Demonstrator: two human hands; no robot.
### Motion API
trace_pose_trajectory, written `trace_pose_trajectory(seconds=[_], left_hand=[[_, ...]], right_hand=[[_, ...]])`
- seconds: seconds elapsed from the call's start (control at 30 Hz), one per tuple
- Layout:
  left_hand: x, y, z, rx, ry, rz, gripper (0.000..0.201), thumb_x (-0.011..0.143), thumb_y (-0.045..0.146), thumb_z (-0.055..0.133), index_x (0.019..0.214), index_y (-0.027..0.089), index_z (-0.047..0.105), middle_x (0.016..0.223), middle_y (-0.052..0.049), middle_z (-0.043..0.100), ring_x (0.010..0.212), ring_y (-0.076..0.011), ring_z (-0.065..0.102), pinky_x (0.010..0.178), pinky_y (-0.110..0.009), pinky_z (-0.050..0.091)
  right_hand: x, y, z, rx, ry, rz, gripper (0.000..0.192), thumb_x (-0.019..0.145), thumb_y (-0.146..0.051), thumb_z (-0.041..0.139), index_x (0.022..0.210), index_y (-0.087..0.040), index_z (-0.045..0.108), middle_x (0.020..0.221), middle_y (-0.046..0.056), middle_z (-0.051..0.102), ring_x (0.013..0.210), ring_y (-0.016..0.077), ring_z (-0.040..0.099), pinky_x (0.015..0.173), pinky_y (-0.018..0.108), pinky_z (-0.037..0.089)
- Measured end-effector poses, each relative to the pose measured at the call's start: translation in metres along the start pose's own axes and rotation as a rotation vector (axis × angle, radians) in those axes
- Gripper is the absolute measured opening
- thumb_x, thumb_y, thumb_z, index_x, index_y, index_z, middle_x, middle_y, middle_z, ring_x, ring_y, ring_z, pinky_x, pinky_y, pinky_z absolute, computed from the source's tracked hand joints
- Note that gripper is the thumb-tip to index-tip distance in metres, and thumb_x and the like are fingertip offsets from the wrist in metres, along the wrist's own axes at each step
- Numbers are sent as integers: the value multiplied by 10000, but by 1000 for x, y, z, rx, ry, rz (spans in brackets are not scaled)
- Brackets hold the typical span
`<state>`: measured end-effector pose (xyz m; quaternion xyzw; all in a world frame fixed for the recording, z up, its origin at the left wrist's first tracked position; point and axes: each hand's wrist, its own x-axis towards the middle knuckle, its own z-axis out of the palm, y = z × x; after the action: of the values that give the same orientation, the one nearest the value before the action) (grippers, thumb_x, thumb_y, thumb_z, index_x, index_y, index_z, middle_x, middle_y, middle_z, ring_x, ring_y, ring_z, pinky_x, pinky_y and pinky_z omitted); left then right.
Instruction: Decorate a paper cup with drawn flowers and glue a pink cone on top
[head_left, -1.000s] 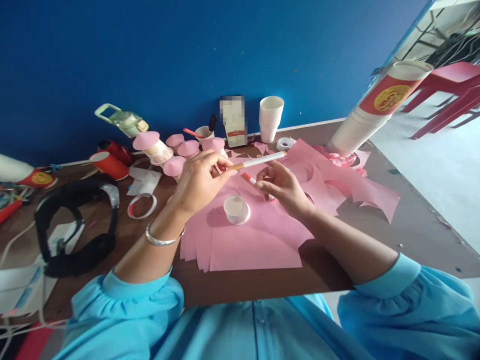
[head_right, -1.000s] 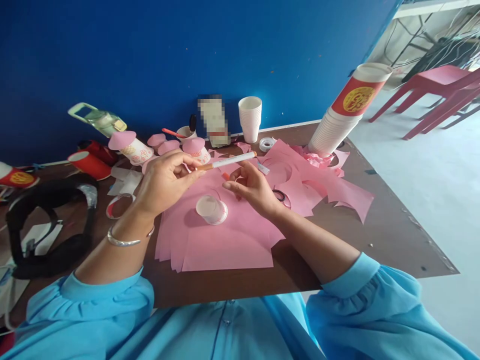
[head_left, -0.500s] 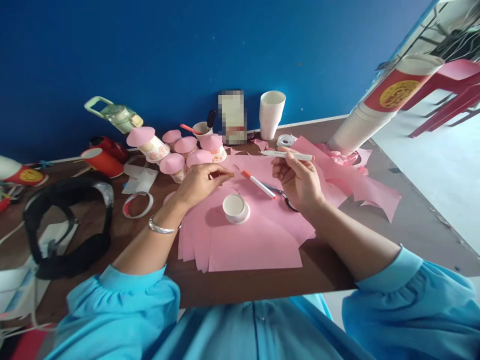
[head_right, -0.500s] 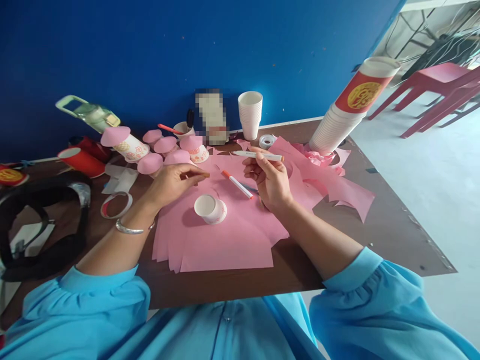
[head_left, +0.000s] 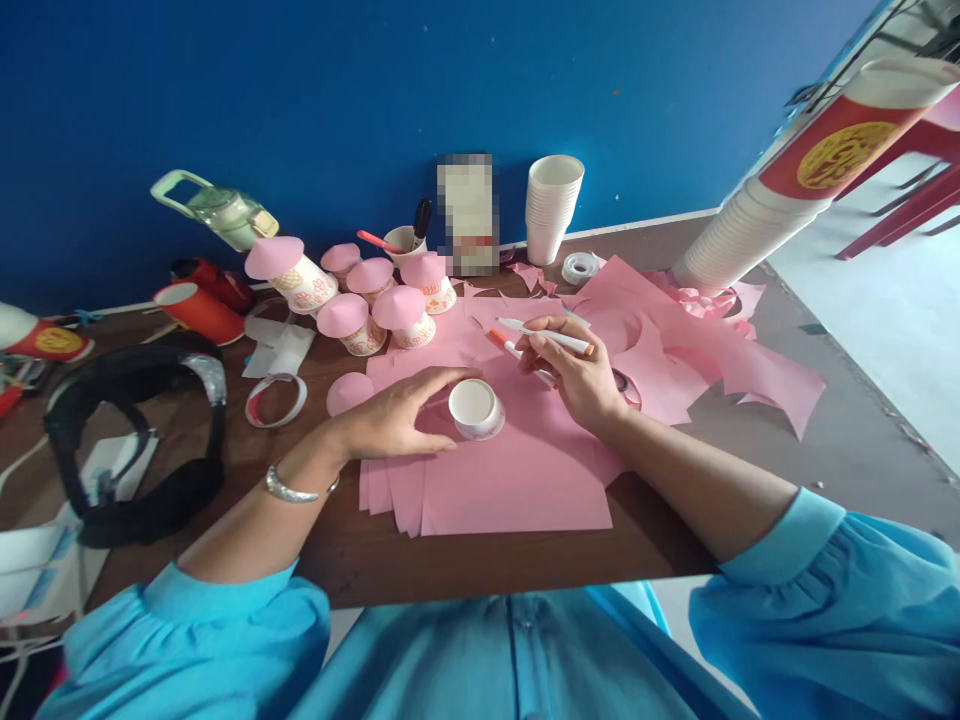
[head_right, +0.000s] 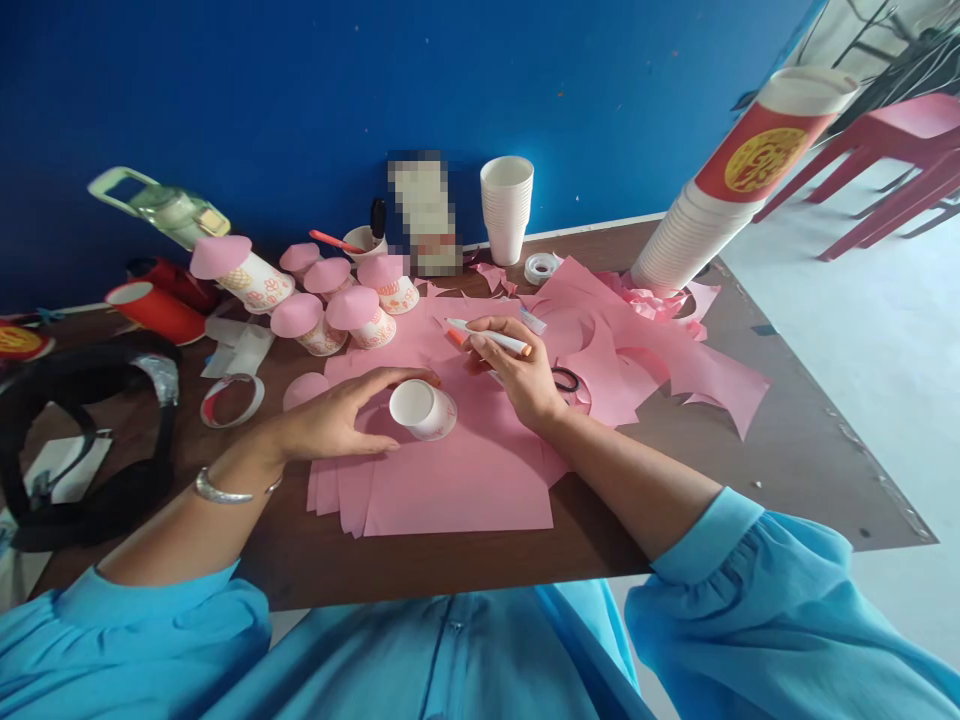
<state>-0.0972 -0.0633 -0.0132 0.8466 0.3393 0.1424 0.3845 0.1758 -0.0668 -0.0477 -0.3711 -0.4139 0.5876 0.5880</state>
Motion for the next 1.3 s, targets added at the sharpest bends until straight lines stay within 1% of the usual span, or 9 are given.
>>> trace_pose_trajectory(seconds=[0.23, 0.33, 0.47, 0.67, 0.77, 0.9, 1.03, 1.13, 1.3], left_hand=[[9, 7, 33, -572, 312, -68, 616, 853, 480, 855, 1384, 232, 664, 1389, -140, 734, 1273, -316, 702, 1026, -435, 609], [17, 13, 37, -847, 306, -95, 552, 901, 523, 785, 1363, 240, 678, 1308, -121, 760, 1169, -291, 731, 902, -376, 621], [26, 14, 44, -1006, 301, -107, 484, 931, 518, 725, 1323, 236, 690, 1194, -102, 778, 1099, -271, 737, 861, -356, 604], [28, 13, 60, -1101, 317, -149, 515, 974, 521, 658, 1414, 254, 636, 1215, -102, 763, 1138, -271, 730, 949, -395, 602], [24, 11, 62, -1054, 258, -84, 695, 900, 550, 772, 1512, 300, 561, 1284, -110, 740, 1189, -291, 715, 972, -413, 604], [21, 4, 60, -997, 188, -61, 939, 789, 364, 929, 1592, 378, 444, 1377, -99, 699, 1213, -271, 707, 996, -402, 598], [22, -2, 58, -1035, 239, -97, 788, 800, 507, 912, 1470, 307, 547, 1355, -119, 709, 1174, -268, 723, 939, -374, 615], [26, -2, 58, -1074, 286, -126, 654, 902, 670, 752, 1388, 257, 609, 1283, -131, 741, 1118, -258, 752, 900, -366, 628], [28, 1, 61, -1094, 294, -115, 537, 998, 667, 624, 1340, 255, 655, 1214, -112, 760, 1140, -240, 758, 971, -381, 617]], right_hand=[[-6, -5, 1, -107, 0, -122, 395, 903, -601, 804, 1071, -261, 694, 906, -13, 694, 692, 127, 659, 698, 322, 588], [-13, -7, 1, -192, -50, -231, 387, 969, -615, 726, 1159, -285, 653, 1014, 4, 666, 748, 136, 680, 731, 335, 603], [-22, -4, 2, -443, -202, -405, 439, 940, -473, 814, 1272, -293, 590, 1114, 28, 646, 822, 157, 692, 790, 354, 608], [-26, 2, 6, -792, -241, -624, 416, 969, -294, 778, 1322, -276, 559, 1028, 26, 634, 821, 186, 678, 827, 394, 599], [-28, 2, 7, -862, -254, -624, 452, 987, -354, 766, 1367, -275, 533, 1124, 67, 653, 856, 200, 689, 831, 402, 605], [-30, 1, 8, -876, -273, -624, 503, 991, -400, 767, 1409, -275, 517, 1192, 94, 664, 910, 214, 692, 854, 406, 608], [-30, -2, 7, -852, -268, -586, 512, 989, -396, 763, 1416, -279, 505, 1111, 68, 666, 826, 198, 675, 820, 408, 610], [-29, -5, 7, -819, -239, -582, 388, 996, -332, 742, 1317, -279, 531, 965, 15, 637, 781, 182, 662, 799, 385, 601], [-28, -3, 8, -833, -220, -637, 344, 980, -342, 776, 1214, -280, 533, 923, 0, 615, 778, 179, 657, 764, 355, 585]])
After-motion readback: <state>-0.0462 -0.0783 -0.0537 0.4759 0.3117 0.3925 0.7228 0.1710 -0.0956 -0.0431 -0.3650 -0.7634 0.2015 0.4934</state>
